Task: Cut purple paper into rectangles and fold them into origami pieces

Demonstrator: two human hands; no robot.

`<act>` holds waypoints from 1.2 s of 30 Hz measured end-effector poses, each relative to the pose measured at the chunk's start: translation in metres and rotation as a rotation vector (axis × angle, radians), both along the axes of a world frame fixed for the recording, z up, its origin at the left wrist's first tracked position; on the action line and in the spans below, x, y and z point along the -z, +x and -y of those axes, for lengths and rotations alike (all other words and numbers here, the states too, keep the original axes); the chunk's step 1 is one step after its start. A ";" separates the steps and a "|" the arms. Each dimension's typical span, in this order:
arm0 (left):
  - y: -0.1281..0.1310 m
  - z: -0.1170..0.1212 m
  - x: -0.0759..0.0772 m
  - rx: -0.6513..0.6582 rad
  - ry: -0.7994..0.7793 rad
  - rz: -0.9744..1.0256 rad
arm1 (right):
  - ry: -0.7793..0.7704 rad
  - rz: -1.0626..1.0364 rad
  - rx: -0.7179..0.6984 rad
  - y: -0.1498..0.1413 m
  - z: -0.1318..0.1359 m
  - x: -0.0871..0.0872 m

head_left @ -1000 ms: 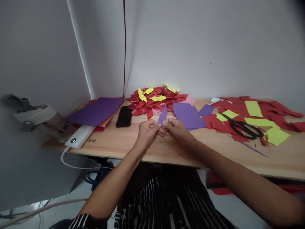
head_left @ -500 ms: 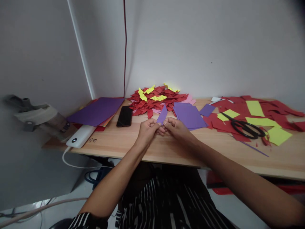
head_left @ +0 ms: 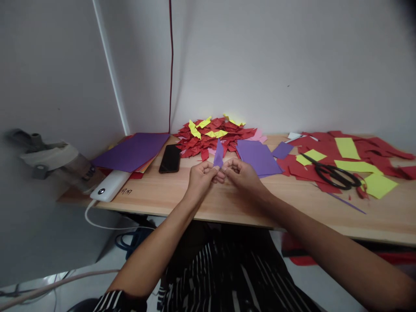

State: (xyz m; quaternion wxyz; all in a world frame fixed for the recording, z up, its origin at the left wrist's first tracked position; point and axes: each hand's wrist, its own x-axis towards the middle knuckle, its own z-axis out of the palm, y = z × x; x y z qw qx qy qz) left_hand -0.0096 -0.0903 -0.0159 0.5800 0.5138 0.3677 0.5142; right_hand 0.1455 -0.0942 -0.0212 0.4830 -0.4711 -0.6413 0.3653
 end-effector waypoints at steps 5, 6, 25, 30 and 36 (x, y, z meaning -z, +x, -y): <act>0.002 0.000 0.002 0.001 0.030 -0.017 | -0.032 0.027 0.051 -0.003 0.004 -0.005; 0.002 0.000 0.002 -0.001 0.030 -0.025 | -0.044 0.030 0.064 -0.004 0.004 -0.005; 0.003 -0.001 -0.001 0.028 0.034 -0.055 | -0.162 -0.212 -0.214 -0.003 0.000 -0.007; 0.002 0.000 0.000 0.084 0.003 -0.011 | -0.084 -0.233 -0.279 -0.002 0.000 -0.006; 0.001 -0.001 0.001 0.133 0.004 0.001 | -0.145 -0.248 -0.305 0.001 0.000 -0.005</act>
